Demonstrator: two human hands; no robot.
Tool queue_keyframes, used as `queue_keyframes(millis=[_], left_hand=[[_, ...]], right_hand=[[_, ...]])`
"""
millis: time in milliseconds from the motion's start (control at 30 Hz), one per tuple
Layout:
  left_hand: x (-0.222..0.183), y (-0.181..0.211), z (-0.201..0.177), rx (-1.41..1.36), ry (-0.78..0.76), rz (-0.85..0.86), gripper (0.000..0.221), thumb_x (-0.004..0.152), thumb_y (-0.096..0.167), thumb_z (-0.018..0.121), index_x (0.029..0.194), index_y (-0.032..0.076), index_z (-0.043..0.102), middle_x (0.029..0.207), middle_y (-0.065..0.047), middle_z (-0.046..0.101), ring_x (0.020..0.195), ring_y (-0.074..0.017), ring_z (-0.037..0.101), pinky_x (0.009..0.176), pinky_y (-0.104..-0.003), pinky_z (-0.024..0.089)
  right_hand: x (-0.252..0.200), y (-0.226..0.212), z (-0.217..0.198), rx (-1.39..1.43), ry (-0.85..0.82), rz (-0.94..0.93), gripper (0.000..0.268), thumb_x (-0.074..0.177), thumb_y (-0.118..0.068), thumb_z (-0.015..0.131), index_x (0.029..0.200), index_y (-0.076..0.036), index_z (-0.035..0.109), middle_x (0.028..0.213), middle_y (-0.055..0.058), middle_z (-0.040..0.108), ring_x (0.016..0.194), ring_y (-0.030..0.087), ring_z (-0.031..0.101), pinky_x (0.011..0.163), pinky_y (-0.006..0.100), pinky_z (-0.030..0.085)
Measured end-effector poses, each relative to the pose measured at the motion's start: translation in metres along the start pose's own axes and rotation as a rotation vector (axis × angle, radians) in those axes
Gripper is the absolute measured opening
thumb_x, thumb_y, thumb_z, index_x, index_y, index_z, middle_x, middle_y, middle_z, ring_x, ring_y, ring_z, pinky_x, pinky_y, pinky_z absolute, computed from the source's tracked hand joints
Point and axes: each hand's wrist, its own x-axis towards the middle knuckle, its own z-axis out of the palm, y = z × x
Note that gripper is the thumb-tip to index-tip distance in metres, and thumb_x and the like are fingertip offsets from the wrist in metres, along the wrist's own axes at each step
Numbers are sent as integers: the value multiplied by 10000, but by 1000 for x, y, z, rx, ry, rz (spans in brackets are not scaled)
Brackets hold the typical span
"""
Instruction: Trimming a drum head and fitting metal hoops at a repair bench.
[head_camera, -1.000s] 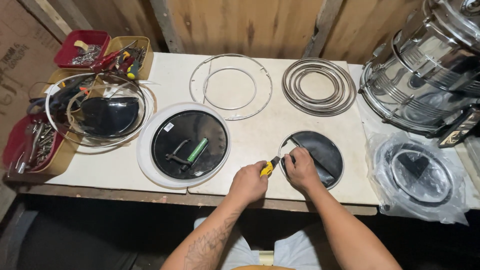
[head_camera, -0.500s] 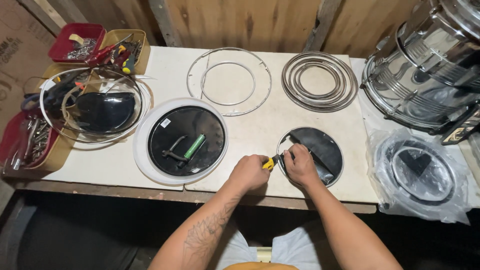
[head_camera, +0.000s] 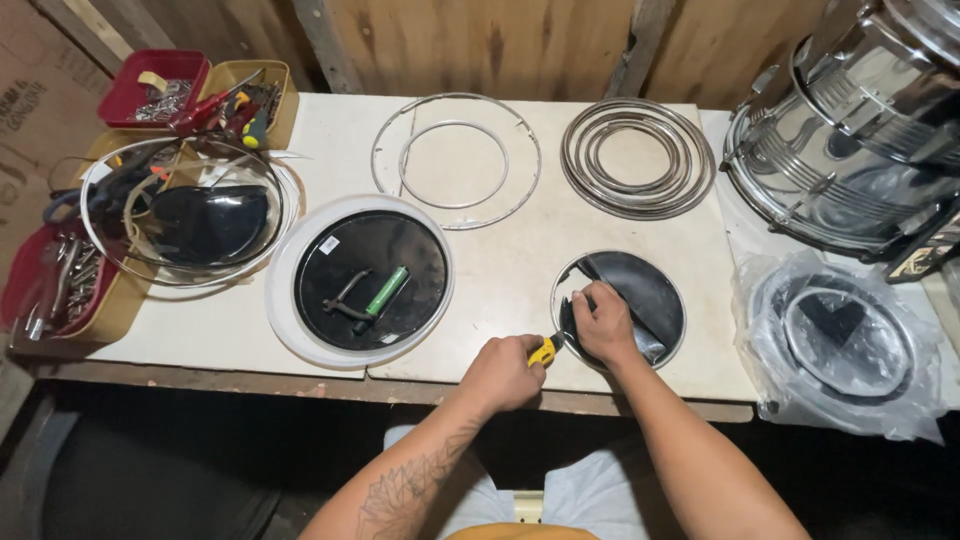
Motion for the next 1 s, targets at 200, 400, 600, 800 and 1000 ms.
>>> queue_keyframes(millis=[200,400,600,800,1000], left_hand=[[-11,4,6,-28,-31,1,526,849,234,606,1323,16,676,1148,-300,721,1181,-500,644,1031,-577,513],[-12,11,-12,71,-32,-19,509,852,266,608,1327,106,693,1156,-248,739,1196,-480,645,1038,-573,512],[-9,2,-42,177,5,-66,512,835,271,623,1324,144,705,1154,-219,752,1199,-449,662,1026,-547,522],[-19,11,-44,193,-14,-76,528,857,268,591,1359,128,674,1185,-239,734,1221,-452,647,1030,-557,516],[-19,6,-40,174,17,-61,537,851,233,607,1366,92,667,1165,-250,735,1198,-454,660,1008,-560,527]], right_hand=[[14,11,-1,86,108,277,272,1025,-325,597,920,-87,678,772,243,625,807,448,644,739,528,485],[20,-24,-16,70,-124,375,293,941,-336,684,1143,-124,669,1059,231,722,1078,425,673,921,533,512],[41,-138,-53,-274,-715,56,692,872,-34,586,1525,-203,428,1321,228,683,1279,443,605,1127,550,468],[81,-74,18,-684,-752,7,686,725,-482,794,1250,-58,673,1083,235,730,1096,412,717,922,536,589],[64,-158,-10,-882,-1020,-28,391,761,-310,763,1043,-42,794,1006,208,768,1040,392,737,886,588,588]])
